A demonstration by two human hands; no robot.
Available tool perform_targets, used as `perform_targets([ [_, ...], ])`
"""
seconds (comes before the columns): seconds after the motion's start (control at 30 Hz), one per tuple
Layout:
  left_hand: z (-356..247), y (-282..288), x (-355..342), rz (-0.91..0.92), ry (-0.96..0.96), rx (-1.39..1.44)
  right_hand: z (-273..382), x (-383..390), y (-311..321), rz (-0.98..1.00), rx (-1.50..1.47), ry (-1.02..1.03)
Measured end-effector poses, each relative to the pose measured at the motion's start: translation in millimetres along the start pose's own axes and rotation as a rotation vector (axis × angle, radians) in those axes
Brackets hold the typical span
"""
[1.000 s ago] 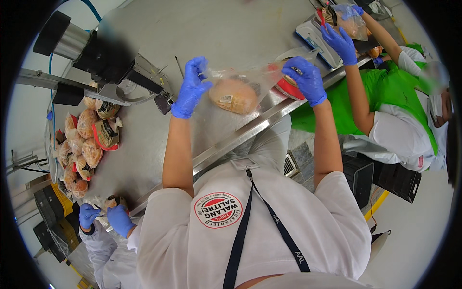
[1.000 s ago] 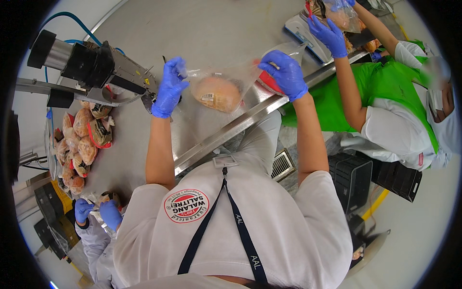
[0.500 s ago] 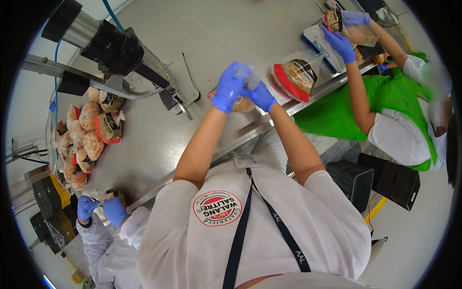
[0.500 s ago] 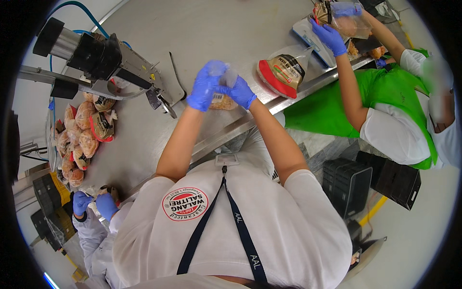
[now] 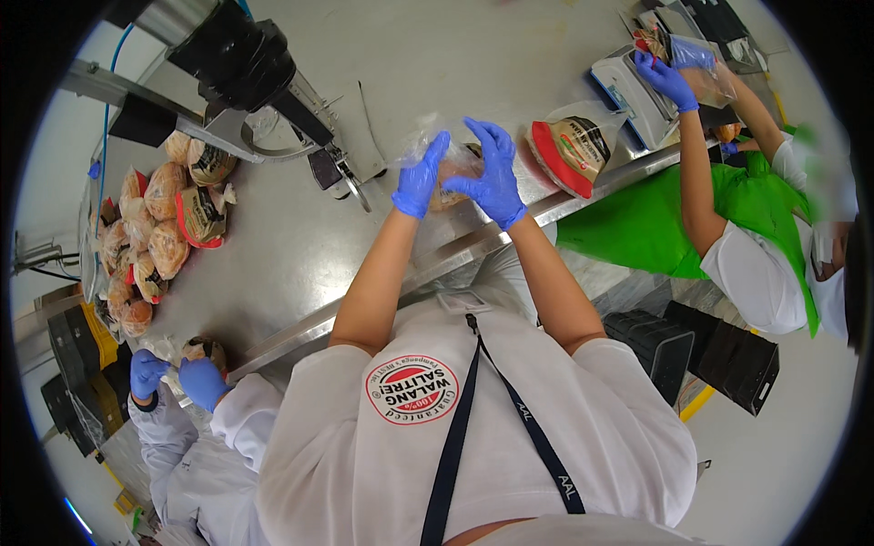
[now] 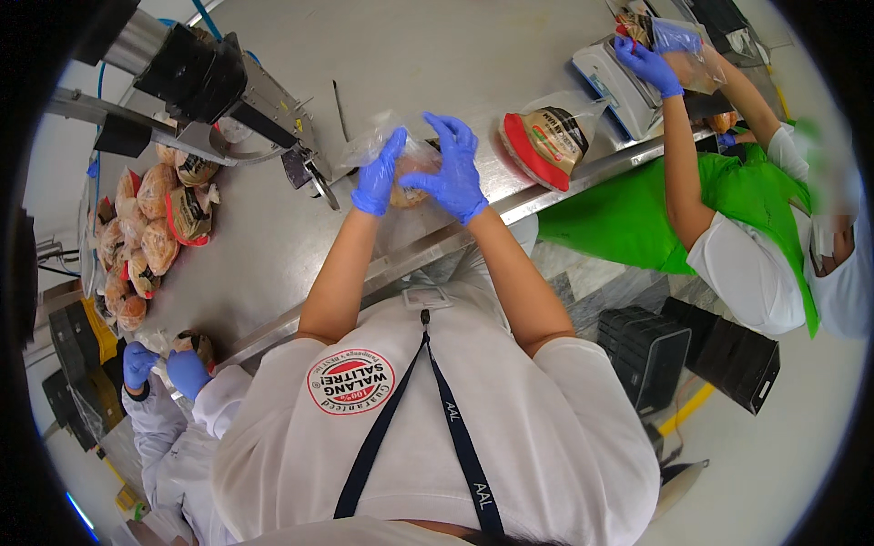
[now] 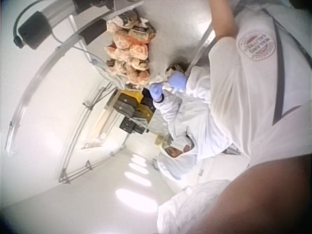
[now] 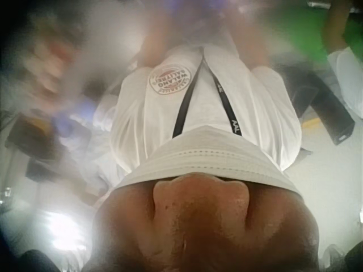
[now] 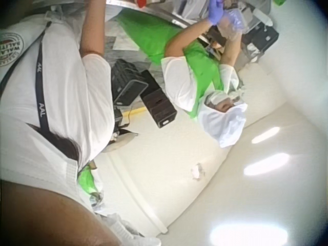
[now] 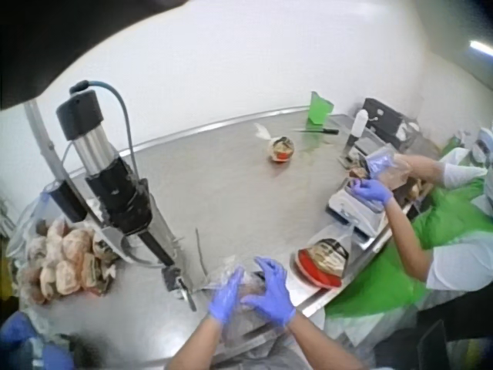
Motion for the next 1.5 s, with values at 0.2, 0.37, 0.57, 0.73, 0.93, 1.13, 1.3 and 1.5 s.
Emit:
perform_targets([
  [0.2,-6,-26,20,-0.013,-0.439,-0.499,-34,18,-42,0.252,0.252,0.190],
  [0.37,-52,-7,66,-0.312,-0.589,-0.632,-35,2,-36,-0.026,-0.237,0.023],
  [0.57,10,-7,22,-0.107,-0.400,0.510,13,-6,-60,0.125,-0.111,0.271],
  [0.73,7,-13,14,-0.435,-0.538,-0.340,33,-10,-56,0.184,0.059,0.286],
  [0.93,20,2,4,-0.468,-0.603,-0.574,25,2,-50,0.166,-0.118,0.310],
  [1.13,7,14,-1,-0.490,-0.380,-0.539,-84,7,-45,-0.283,-0.806,-0.517],
  [1.3,21,19,-3,-0.568,-0.382,-0.382,-66,-12,-62,0.115,-0.501,-0.241],
  [1.5,20,15,13,-0.561,-0.389,-0.231,-20,-9,-62,0.085,-0.096,0.084],
])
Point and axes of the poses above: each hand's wrist, its own x-axis away from the middle knuckle, its own y-axis out of the back of the hand, z = x × y, the point moved 2 cm from there along -x, towards the middle knuckle, and after that the axes turned 14 degrees about y, right-handed, at the moved point
